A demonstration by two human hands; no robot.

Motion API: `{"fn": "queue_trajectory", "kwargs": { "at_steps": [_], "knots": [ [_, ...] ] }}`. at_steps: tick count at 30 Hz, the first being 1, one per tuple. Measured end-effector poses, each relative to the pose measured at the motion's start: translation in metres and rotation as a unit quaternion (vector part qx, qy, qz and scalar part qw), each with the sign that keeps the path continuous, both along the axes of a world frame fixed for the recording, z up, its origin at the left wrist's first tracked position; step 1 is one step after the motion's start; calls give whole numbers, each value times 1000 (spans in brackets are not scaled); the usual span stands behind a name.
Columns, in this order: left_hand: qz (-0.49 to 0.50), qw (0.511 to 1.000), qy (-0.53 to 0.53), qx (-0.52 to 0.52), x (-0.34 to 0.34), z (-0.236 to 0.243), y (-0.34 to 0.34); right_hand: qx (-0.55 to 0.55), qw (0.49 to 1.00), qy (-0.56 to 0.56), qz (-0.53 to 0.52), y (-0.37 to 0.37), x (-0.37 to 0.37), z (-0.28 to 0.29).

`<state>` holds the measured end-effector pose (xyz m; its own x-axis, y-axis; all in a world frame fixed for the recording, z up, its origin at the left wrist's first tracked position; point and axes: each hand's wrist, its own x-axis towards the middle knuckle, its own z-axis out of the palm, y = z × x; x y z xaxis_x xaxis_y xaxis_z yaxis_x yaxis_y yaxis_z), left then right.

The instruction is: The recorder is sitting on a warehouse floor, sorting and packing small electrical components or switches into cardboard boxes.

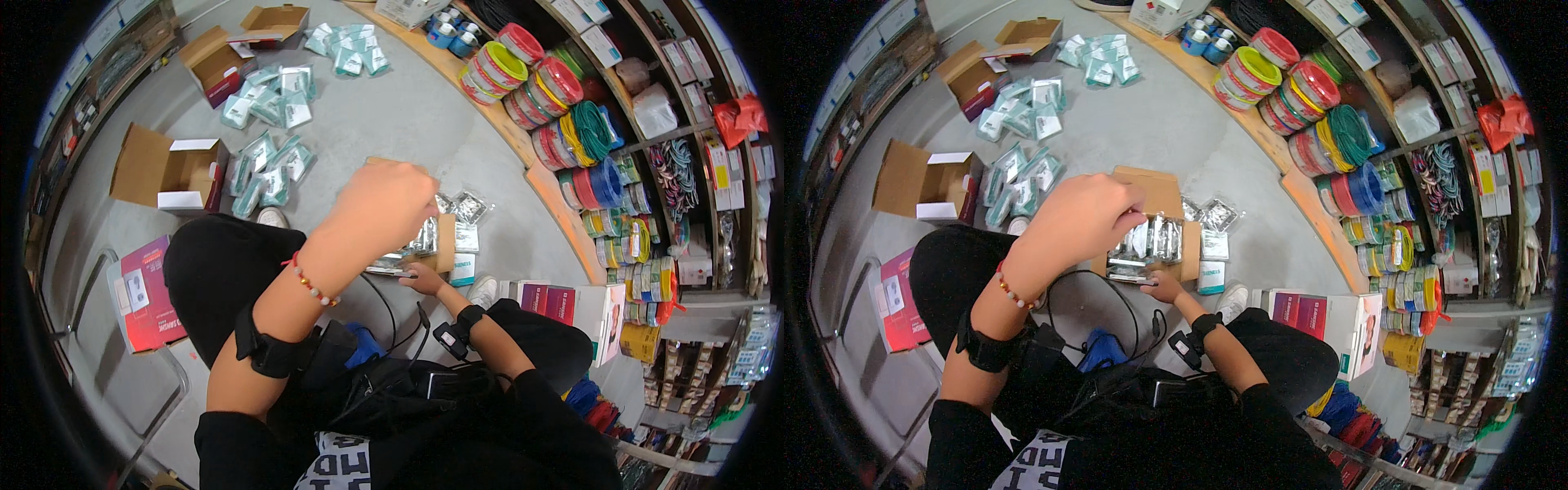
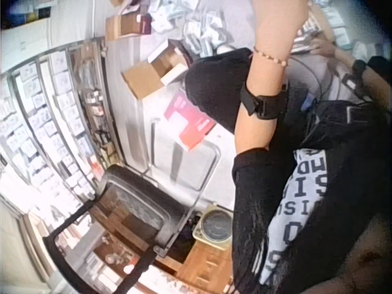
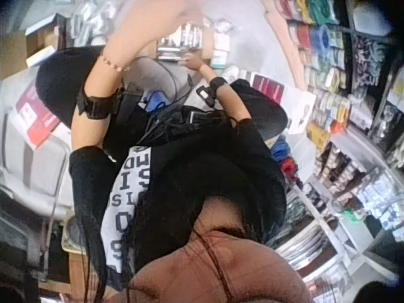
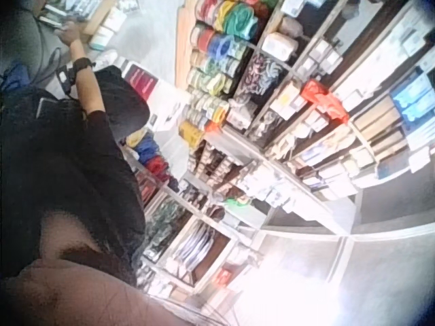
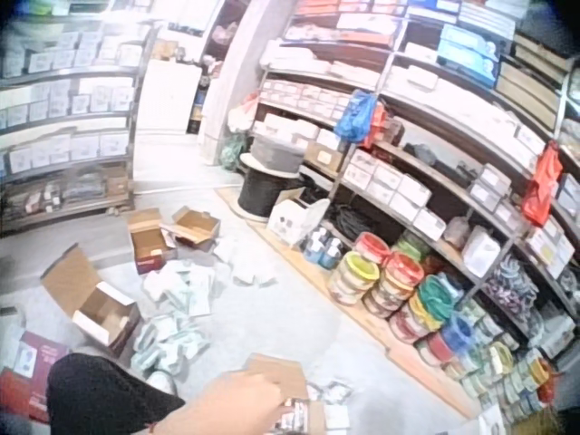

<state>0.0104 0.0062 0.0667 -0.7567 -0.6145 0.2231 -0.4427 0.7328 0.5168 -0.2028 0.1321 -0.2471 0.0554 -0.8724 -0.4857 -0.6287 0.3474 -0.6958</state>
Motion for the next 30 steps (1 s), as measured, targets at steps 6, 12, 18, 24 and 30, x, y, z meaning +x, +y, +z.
{"fn": "queue_trajectory", "kwargs": {
  "at_steps": [6, 12, 18, 24, 30],
  "knots": [
    [20, 998, -54, 37, 3, -10, 0, 56, 995, -70, -53, -27, -32, 41],
    [9, 998, -40, 41, 0, -12, -2, 122, 977, -46, -169, -37, -97, 81],
    [21, 998, -51, 27, 3, -16, -6, 109, 964, 13, -241, -42, -127, 64],
    [30, 992, -100, 67, -1, -12, -6, 134, 925, -49, -351, -46, -122, 34],
    [47, 982, -158, 88, -9, -22, -8, 93, 888, -110, -436, -38, -132, 12]
  ]
}}
